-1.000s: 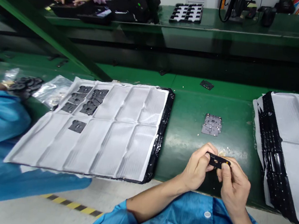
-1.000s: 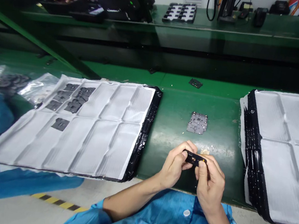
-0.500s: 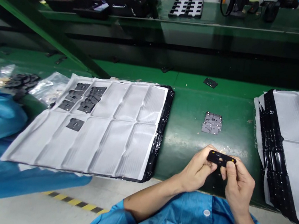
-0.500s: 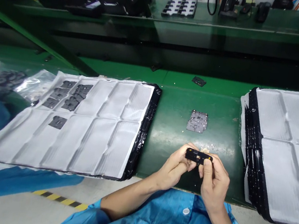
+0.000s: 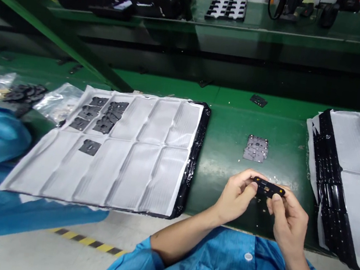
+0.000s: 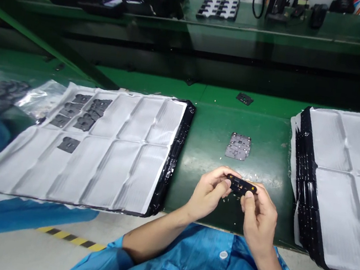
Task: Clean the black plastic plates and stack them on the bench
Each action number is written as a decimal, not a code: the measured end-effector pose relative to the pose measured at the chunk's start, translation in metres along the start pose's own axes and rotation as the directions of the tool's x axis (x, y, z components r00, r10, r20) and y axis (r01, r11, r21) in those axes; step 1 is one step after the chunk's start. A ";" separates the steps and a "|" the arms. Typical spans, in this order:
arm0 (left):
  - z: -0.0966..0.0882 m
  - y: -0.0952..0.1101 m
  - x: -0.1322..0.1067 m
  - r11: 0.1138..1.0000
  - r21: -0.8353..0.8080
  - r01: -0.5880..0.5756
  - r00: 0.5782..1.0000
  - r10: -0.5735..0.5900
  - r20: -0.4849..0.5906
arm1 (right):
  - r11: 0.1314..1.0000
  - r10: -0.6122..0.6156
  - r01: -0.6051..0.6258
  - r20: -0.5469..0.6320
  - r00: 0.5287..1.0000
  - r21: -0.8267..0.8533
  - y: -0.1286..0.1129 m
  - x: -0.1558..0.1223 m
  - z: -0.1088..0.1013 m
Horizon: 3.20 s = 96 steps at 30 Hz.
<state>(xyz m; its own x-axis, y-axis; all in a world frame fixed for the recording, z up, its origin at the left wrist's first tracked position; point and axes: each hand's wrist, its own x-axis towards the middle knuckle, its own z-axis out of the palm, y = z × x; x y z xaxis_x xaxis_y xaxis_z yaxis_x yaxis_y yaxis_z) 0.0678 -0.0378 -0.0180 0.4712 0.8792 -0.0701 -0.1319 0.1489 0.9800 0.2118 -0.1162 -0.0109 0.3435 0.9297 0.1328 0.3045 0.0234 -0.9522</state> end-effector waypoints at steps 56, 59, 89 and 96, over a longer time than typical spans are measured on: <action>-0.001 0.009 -0.021 1.000 -0.015 -0.022 0.997 0.020 -0.079 | 0.978 0.040 -0.024 -0.078 0.996 0.206 0.001 -0.005 0.012; -0.002 0.010 -0.023 0.999 0.020 -0.051 0.995 0.052 -0.084 | 0.981 0.037 -0.022 -0.075 0.997 0.191 0.000 -0.005 0.011; -0.012 0.015 -0.027 0.953 -0.112 0.280 0.959 -0.273 0.075 | 0.881 0.325 -0.338 0.095 0.941 0.332 0.007 -0.006 0.002; -0.035 0.025 -0.019 0.961 0.267 0.077 0.995 -0.089 0.033 | 0.959 0.213 -0.240 0.178 0.961 0.149 0.001 0.003 0.005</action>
<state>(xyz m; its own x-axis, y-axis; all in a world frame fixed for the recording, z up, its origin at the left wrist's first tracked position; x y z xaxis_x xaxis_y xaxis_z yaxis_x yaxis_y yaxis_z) 0.0251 -0.0345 0.0010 0.5095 0.8471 -0.1511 0.1421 0.0904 0.9857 0.2088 -0.1113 -0.0123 0.2366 0.9637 -0.1240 0.0776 -0.1460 -0.9862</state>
